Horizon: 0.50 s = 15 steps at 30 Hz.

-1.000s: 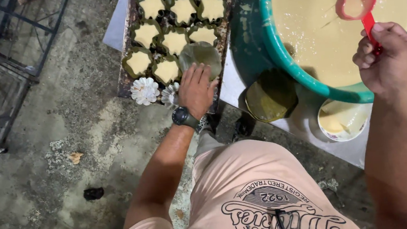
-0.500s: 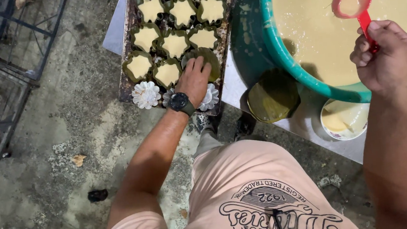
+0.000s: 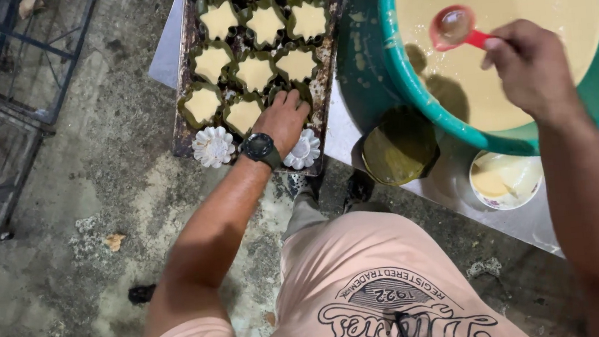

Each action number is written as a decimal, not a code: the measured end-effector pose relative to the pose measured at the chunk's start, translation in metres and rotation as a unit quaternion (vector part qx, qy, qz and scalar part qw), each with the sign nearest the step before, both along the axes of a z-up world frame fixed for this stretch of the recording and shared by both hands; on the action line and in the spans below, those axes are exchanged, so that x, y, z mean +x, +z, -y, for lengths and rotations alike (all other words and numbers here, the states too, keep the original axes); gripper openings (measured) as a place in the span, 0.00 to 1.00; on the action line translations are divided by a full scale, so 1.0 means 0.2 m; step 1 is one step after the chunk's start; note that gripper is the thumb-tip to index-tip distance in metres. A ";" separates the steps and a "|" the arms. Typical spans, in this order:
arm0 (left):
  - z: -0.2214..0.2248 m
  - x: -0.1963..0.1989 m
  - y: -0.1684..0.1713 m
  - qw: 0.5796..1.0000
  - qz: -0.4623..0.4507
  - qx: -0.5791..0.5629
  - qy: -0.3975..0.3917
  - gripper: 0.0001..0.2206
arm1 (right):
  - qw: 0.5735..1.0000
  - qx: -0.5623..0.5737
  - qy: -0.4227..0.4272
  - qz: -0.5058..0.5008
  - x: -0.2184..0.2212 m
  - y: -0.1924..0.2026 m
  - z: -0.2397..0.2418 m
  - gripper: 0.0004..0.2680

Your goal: Portion batter into star and flower-shaped molds and arrange liners on a baking tray.

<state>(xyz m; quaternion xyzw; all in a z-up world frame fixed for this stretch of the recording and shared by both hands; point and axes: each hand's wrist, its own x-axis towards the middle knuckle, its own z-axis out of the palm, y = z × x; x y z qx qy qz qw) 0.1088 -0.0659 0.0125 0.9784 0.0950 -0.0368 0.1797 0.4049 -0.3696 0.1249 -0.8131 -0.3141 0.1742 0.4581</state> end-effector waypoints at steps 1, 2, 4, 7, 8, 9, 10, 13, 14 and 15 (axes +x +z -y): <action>0.00 -0.01 0.00 1.000 0.003 0.000 -0.004 0.17 | 1.000 0.000 -0.004 0.003 0.01 -0.02 -0.05 0.05; 0.00 -0.01 0.00 1.000 0.012 0.007 -0.008 0.15 | 0.993 -0.067 0.016 0.091 0.02 -0.03 -0.11 0.03; 0.00 0.01 -0.01 0.999 0.030 0.013 -0.020 0.13 | 0.973 -0.137 0.025 0.184 0.05 -0.04 -0.19 0.03; 0.00 0.00 -0.04 1.000 0.026 -0.014 -0.010 0.12 | 0.936 -0.175 0.077 0.296 0.09 -0.09 -0.31 0.09; 0.00 0.00 -0.05 0.999 0.036 -0.020 -0.002 0.13 | 0.909 -0.190 0.090 0.359 0.10 -0.12 -0.34 0.10; 0.00 -0.01 -0.06 0.999 0.046 -0.024 0.009 0.13 | 0.878 -0.203 0.104 0.420 0.10 -0.15 -0.38 0.11; 0.00 -0.01 -0.06 0.999 0.047 -0.023 0.008 0.13 | 0.878 -0.203 0.103 0.421 0.10 -0.16 -0.39 0.11; -0.01 0.00 -0.08 0.999 0.045 -0.028 0.014 0.16 | 0.836 -0.251 0.155 0.464 0.08 -0.17 -0.43 0.16; 0.00 0.01 -0.07 0.999 0.032 -0.019 0.015 0.18 | 0.855 -0.278 0.155 0.409 0.05 -0.15 -0.44 0.13; 0.00 0.01 -0.07 1.000 0.020 -0.009 0.016 0.20 | 0.872 -0.303 0.156 0.352 0.03 -0.14 -0.44 0.09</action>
